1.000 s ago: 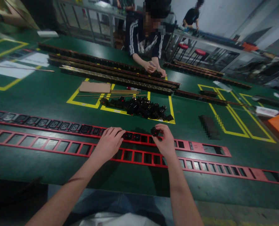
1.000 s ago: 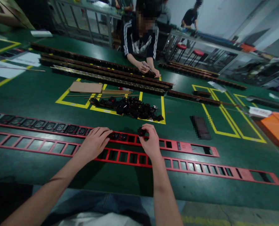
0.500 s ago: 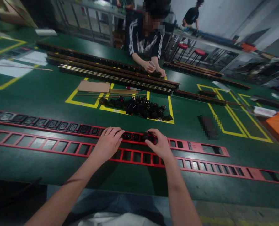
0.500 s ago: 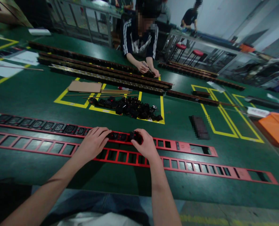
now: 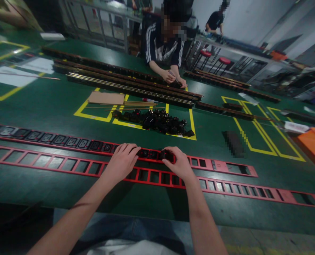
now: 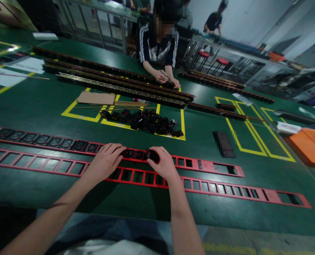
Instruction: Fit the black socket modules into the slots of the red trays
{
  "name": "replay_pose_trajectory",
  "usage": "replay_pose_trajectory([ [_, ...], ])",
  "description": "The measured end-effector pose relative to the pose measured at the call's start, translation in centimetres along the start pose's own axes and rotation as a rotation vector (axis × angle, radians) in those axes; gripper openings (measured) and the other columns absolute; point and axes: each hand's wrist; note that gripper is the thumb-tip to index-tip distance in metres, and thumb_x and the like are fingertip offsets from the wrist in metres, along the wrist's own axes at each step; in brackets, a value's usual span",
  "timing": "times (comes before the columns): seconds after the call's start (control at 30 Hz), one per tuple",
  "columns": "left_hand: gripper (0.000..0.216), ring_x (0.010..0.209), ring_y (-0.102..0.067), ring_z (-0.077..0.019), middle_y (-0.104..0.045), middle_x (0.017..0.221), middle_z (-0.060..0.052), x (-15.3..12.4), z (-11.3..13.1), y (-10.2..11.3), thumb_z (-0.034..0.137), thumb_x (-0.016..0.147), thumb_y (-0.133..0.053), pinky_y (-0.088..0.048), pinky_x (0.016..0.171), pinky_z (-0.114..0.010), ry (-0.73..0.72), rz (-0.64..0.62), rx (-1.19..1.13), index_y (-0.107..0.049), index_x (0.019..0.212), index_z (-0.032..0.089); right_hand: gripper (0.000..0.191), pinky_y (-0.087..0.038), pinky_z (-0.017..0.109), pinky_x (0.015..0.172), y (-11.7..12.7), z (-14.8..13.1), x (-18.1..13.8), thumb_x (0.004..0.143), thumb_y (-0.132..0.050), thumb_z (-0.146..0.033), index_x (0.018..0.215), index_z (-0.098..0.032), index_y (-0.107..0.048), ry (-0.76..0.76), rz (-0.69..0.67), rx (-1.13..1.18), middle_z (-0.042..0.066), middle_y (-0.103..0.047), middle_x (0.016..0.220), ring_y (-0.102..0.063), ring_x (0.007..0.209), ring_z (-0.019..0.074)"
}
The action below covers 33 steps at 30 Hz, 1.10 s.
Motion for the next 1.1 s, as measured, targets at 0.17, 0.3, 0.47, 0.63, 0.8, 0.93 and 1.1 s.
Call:
replay_pose_trajectory([
  [0.17,0.034,0.114,-0.056,-0.0285,-0.063,0.122,-0.012,-0.03,-0.06,-0.11,0.020,0.098,-0.044,-0.046,0.103,-0.051,-0.004,0.006,-0.005,-0.060,0.128,0.018,0.037,-0.053,0.042,0.094,0.01,0.12,-0.01,0.081,-0.070,-0.023,0.117,-0.026,-0.063,0.020,-0.011,-0.015,0.006,-0.067,0.111,-0.064,0.104,0.0228],
  [0.3,0.034,0.114,-0.055,-0.0288,-0.062,0.123,-0.013,-0.09,-0.18,-0.23,0.021,0.098,-0.044,-0.046,0.102,-0.050,-0.004,0.002,0.003,-0.060,0.128,0.018,0.037,-0.053,0.042,0.094,0.00,0.15,-0.04,0.081,-0.070,-0.023,0.118,-0.026,-0.064,0.029,-0.009,-0.008,0.006,-0.067,0.112,-0.064,0.105,0.0231],
  [0.47,0.034,0.114,-0.055,-0.0288,-0.062,0.123,-0.012,-0.13,-0.19,-0.28,0.021,0.098,-0.044,-0.045,0.102,-0.049,0.000,0.000,0.014,-0.059,0.128,0.019,0.037,-0.053,0.042,0.093,0.09,-0.05,-0.03,0.082,-0.069,-0.022,0.118,-0.025,-0.064,0.027,-0.018,-0.002,0.007,-0.067,0.112,-0.064,0.105,0.0232],
  [0.63,0.033,0.115,-0.054,-0.0284,-0.061,0.124,-0.012,-0.14,-0.21,-0.29,0.021,0.099,-0.044,-0.044,0.103,-0.048,-0.006,-0.007,0.016,-0.058,0.129,0.017,0.036,-0.052,0.044,0.094,0.14,-0.24,0.07,0.082,-0.069,-0.021,0.117,-0.025,-0.063,0.053,-0.025,-0.006,0.007,-0.067,0.113,-0.063,0.107,0.0240],
  [0.8,0.033,0.114,-0.054,-0.0282,-0.061,0.124,-0.012,-0.09,-0.13,-0.18,0.021,0.099,-0.045,-0.045,0.102,-0.048,-0.003,-0.006,0.016,-0.058,0.129,0.017,0.035,-0.050,0.045,0.099,0.17,-0.41,0.12,0.082,-0.069,-0.018,0.116,-0.024,-0.062,0.089,-0.016,0.007,0.008,-0.066,0.116,-0.061,0.112,0.0245],
  [0.93,0.033,0.114,-0.054,-0.0283,-0.062,0.124,-0.012,-0.04,-0.03,-0.08,0.020,0.099,-0.045,-0.045,0.102,-0.049,-0.006,-0.013,0.021,-0.058,0.129,0.015,0.035,-0.051,0.045,0.098,0.17,-0.35,0.12,0.083,-0.069,-0.019,0.116,-0.024,-0.062,0.098,-0.017,0.007,0.008,-0.065,0.116,-0.061,0.111,0.0247],
  [1.1,0.032,0.114,-0.055,-0.0284,-0.062,0.122,-0.012,-0.01,-0.01,-0.07,0.019,0.098,-0.046,-0.045,0.103,-0.050,-0.008,-0.002,0.009,-0.059,0.128,0.015,0.035,-0.052,0.045,0.094,0.08,-0.18,0.18,0.083,-0.069,-0.018,0.117,-0.023,-0.062,0.139,0.001,0.001,0.008,-0.065,0.112,-0.060,0.107,0.0247],
])
Point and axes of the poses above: each hand's wrist, its own x-axis towards the middle knuckle, its own y-axis out of the back of the hand, z = x × y
